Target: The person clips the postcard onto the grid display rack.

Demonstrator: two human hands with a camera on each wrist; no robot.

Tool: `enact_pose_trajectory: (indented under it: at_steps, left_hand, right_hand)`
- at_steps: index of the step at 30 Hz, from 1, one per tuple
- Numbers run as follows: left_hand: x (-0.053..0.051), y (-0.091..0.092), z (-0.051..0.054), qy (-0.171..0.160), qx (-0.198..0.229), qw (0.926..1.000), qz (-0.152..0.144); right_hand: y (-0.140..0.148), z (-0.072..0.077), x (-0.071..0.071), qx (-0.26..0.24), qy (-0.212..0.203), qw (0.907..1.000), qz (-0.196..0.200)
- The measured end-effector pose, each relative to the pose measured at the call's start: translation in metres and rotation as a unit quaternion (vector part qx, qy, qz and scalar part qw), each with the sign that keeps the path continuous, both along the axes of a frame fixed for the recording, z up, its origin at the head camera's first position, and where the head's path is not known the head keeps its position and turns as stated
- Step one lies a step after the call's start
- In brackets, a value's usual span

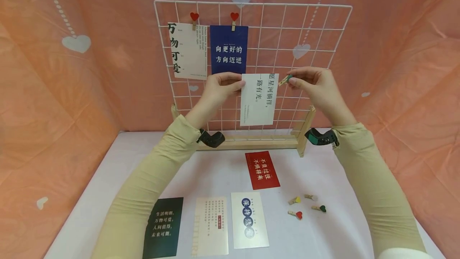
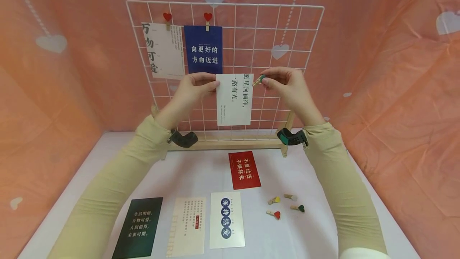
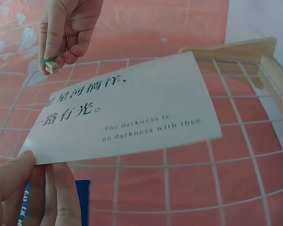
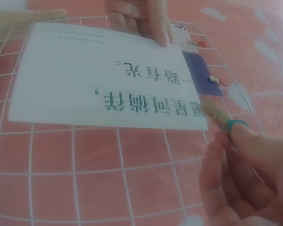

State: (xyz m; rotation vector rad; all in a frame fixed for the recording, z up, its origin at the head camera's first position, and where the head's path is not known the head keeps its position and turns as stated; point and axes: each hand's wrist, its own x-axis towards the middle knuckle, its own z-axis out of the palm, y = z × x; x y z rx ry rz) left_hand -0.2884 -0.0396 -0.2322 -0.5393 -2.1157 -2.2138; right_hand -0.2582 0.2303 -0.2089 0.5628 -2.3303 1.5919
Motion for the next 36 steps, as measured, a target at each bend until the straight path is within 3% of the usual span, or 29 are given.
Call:
enact_pose_trajectory:
  at_steps: [14, 20, 27, 36]
  left_hand:
    - [-0.012, 0.009, 0.030, 0.038, -0.003, 0.9981, 0.047]
    - [-0.015, 0.013, 0.042, 0.057, 0.009, 0.9973, 0.046]
    - [-0.016, 0.017, 0.051, 0.075, 0.007, 0.9957, 0.055]
    - [-0.024, 0.024, 0.058, 0.073, 0.040, 0.9945, 0.064]
  right_hand:
    - [-0.002, 0.031, -0.015, -0.031, 0.021, 0.9993, 0.000]
    - [-0.006, 0.046, -0.018, -0.036, 0.031, 0.9989, -0.003]
    - [-0.013, 0.052, -0.024, -0.043, 0.034, 0.9983, -0.019]
    - [-0.018, 0.062, -0.037, -0.065, 0.067, 0.9944, -0.049]
